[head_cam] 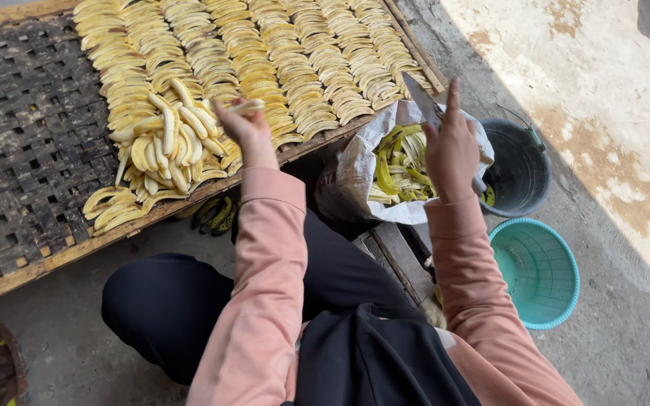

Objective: The person sits on the ground and peels green bananas with a knife, dropping peels into a sack. They slice the peeled bananas in half and arrange the pieces in rows on woven bamboo drying trays, working through a pile of bananas one at a time.

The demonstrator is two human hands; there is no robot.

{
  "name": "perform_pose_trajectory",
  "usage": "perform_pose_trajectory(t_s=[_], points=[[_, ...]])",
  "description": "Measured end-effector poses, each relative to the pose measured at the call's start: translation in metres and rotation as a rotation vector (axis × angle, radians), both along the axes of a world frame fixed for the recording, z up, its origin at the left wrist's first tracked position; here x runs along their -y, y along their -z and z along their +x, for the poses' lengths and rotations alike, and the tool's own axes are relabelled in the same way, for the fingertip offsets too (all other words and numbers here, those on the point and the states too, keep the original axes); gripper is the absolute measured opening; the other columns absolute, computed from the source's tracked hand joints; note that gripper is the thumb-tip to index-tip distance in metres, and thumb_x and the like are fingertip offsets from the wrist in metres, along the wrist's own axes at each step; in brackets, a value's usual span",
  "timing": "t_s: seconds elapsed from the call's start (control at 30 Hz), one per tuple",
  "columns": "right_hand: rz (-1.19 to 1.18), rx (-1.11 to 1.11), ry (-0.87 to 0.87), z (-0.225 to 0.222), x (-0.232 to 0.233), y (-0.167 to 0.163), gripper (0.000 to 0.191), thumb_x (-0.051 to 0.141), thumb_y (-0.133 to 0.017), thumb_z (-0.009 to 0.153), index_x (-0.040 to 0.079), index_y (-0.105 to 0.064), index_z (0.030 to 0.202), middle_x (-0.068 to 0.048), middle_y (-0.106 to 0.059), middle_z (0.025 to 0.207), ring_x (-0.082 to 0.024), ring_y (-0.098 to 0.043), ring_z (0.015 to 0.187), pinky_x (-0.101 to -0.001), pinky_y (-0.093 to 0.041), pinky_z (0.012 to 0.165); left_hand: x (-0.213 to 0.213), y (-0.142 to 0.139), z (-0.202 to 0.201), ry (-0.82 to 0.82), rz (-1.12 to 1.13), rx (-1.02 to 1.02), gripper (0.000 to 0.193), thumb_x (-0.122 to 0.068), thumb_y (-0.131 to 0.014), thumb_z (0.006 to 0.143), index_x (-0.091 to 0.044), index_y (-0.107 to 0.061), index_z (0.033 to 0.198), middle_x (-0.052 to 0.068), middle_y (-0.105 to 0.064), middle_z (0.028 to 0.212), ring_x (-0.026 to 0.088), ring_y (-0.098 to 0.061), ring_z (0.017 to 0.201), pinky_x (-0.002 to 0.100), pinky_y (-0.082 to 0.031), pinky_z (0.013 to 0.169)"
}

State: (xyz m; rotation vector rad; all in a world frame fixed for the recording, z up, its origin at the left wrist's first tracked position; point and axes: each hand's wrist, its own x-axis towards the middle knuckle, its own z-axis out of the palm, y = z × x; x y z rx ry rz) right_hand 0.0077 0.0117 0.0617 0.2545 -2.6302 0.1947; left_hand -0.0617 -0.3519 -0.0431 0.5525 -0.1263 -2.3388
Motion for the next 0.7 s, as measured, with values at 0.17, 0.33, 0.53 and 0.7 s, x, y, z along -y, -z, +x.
perform_pose_trajectory(t_s=[0.17, 0.33, 0.53, 0.7], points=[[-0.228, -0.035, 0.138, 0.079, -0.131, 0.049, 0.082, 0.018, -0.075, 0.104, 0.002, -0.029, 0.169, -0.015, -0.067, 0.101, -0.028, -0.063, 0.087, -0.0398, -0.052, 0.076, 0.033, -0.005, 0.007, 0.156, 0.149, 0.152, 0.111, -0.084, -0.055, 0.077, -0.007, -0.031, 0.153, 0.01, -0.05, 0.133, 0.018, -0.053, 0.112, 0.062, -0.033, 0.109], [-0.724, 0.113, 0.474, 0.189, -0.236, 0.119, 0.063, 0.028, -0.082, 0.101, -0.001, -0.053, 0.148, -0.005, -0.059, 0.085, -0.013, -0.055, 0.071, -0.031, -0.046, 0.062, -0.071, -0.019, 0.009, 0.534, -0.405, -0.062, 0.091, -0.059, -0.073, 0.089, -0.005, -0.039, 0.154, 0.008, -0.06, 0.125, 0.015, -0.061, 0.11, 0.037, -0.045, 0.093], [-1.146, 0.169, 0.851, 0.303, -0.24, 0.183, 0.054, 0.018, -0.083, 0.087, -0.004, -0.061, 0.131, -0.006, -0.067, 0.089, -0.011, -0.057, 0.063, -0.0266, -0.042, 0.046, -0.285, -0.023, 0.109, 0.862, -1.611, -0.22, 0.027, -0.026, -0.074, 0.1, -0.013, -0.067, 0.123, 0.001, -0.069, 0.097, 0.008, -0.063, 0.077, 0.017, -0.054, 0.062], [-1.291, 0.252, 0.889, 0.313, -0.2, 0.186, 0.052, 0.019, -0.084, 0.084, -0.003, -0.064, 0.127, -0.008, -0.07, 0.096, -0.013, -0.063, 0.071, -0.0295, -0.048, 0.053, -0.404, 0.033, 0.219, 1.169, -2.189, -0.171, 0.046, -0.028, -0.085, 0.078, -0.005, -0.065, 0.112, 0.018, -0.07, 0.104, 0.038, -0.069, 0.097, 0.048, -0.055, 0.08]])
